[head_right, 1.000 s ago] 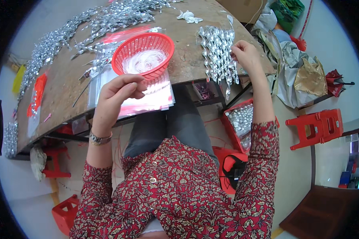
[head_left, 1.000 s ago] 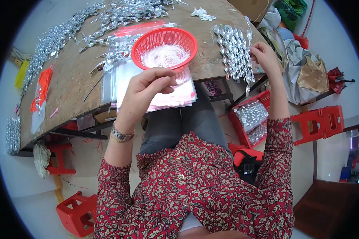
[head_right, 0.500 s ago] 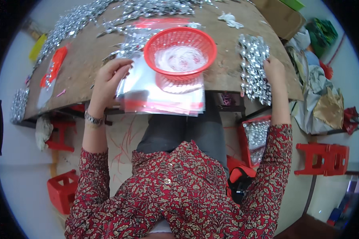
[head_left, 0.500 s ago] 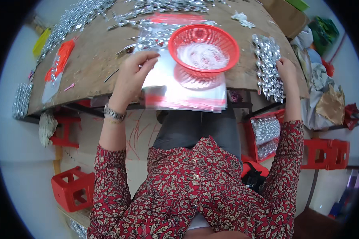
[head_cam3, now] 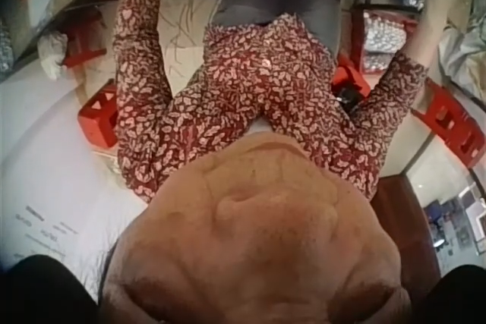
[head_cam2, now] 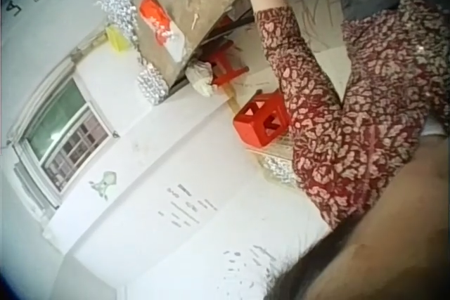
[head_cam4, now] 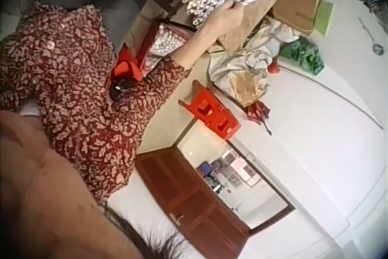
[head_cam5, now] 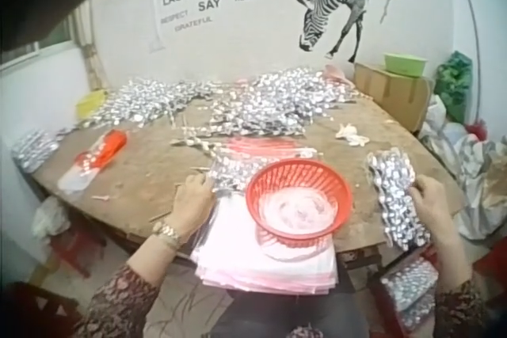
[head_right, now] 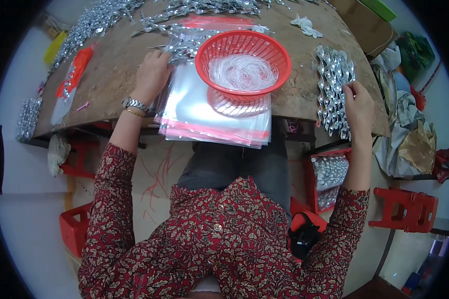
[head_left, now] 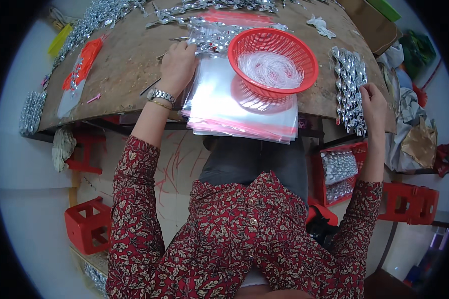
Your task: Assembling and checking small silver-colored toy components at a factory workbench.
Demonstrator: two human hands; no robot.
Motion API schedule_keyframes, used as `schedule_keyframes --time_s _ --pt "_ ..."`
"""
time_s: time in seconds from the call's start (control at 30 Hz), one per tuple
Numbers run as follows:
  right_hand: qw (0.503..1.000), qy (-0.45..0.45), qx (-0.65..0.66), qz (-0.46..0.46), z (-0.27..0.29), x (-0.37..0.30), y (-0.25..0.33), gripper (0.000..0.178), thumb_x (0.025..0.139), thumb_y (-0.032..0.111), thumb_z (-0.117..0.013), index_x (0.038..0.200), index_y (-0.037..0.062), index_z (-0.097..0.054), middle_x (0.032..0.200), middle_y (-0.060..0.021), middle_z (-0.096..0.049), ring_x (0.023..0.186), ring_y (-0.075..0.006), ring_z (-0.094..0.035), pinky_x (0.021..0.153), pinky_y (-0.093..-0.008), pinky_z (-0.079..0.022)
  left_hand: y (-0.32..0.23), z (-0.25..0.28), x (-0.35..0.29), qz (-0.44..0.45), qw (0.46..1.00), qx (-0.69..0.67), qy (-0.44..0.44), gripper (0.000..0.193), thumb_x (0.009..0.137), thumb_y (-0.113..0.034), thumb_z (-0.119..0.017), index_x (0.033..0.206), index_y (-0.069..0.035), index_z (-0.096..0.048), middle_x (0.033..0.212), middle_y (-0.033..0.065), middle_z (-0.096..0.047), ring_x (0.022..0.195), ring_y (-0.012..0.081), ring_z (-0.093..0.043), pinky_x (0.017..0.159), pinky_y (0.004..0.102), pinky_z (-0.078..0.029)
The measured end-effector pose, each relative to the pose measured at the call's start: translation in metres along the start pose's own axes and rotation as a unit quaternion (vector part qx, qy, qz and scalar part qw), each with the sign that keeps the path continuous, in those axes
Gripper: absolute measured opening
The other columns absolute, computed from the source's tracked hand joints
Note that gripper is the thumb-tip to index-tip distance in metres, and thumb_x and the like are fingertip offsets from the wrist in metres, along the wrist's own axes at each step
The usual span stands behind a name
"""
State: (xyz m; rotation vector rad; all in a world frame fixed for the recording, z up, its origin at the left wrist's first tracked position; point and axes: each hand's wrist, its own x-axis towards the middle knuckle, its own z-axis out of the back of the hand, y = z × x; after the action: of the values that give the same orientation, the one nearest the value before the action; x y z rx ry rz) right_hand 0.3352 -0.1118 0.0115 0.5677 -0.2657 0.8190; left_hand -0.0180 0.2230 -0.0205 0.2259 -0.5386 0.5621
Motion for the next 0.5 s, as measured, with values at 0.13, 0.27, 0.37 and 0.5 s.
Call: schedule_keyframes --time_s 0.13,0.27,0.37,0.5 --pt "1.000 0.001 0.022 0.019 0.000 -0.014 0.013 0.020 0.087 0.023 -0.058 0.091 0.0046 -0.063 0.081 -0.0165 -0.063 0.074 -0.0305 -0.062 0.067 -0.0379 -0.046 0.004 -0.012 0.002 -0.016 0.999 0.038 -0.032 0.012 0.077 -0.012 -0.059 0.087 -0.006 -0.060 0.090 0.0101 -0.060 0.087 0.0295 -0.058 0.071 0.0412 -0.050" --pt "0.999 0.017 0.034 0.030 0.007 -0.028 0.033 0.017 0.087 0.020 -0.058 0.091 0.0039 -0.062 0.077 -0.0153 -0.062 0.069 -0.0288 -0.060 0.065 -0.0366 -0.045 0.011 -0.014 0.002 -0.023 0.999 0.037 -0.027 0.009 0.078 -0.009 -0.054 0.084 -0.006 -0.059 0.088 0.0096 -0.059 0.086 0.0292 -0.058 0.068 0.0406 -0.050" --pt "0.998 0.013 0.053 0.042 0.016 -0.039 0.049 0.016 0.087 0.018 -0.058 0.090 0.0030 -0.062 0.075 -0.0146 -0.061 0.067 -0.0271 -0.059 0.063 -0.0359 -0.045 0.016 -0.012 0.003 -0.044 0.998 0.034 -0.038 0.008 0.078 -0.008 -0.053 0.083 -0.005 -0.058 0.089 0.0102 -0.059 0.087 0.0296 -0.058 0.070 0.0414 -0.050" --pt "0.994 0.016 0.100 0.052 0.024 -0.048 0.066 0.014 0.087 0.016 -0.058 0.090 0.0023 -0.061 0.074 -0.0146 -0.061 0.065 -0.0246 -0.059 0.062 -0.0342 -0.045 0.017 -0.007 0.003 -0.046 0.998 0.027 -0.043 0.008 0.079 -0.007 -0.052 0.083 -0.004 -0.058 0.091 0.0104 -0.059 0.089 0.0302 -0.058 0.072 0.0421 -0.050"
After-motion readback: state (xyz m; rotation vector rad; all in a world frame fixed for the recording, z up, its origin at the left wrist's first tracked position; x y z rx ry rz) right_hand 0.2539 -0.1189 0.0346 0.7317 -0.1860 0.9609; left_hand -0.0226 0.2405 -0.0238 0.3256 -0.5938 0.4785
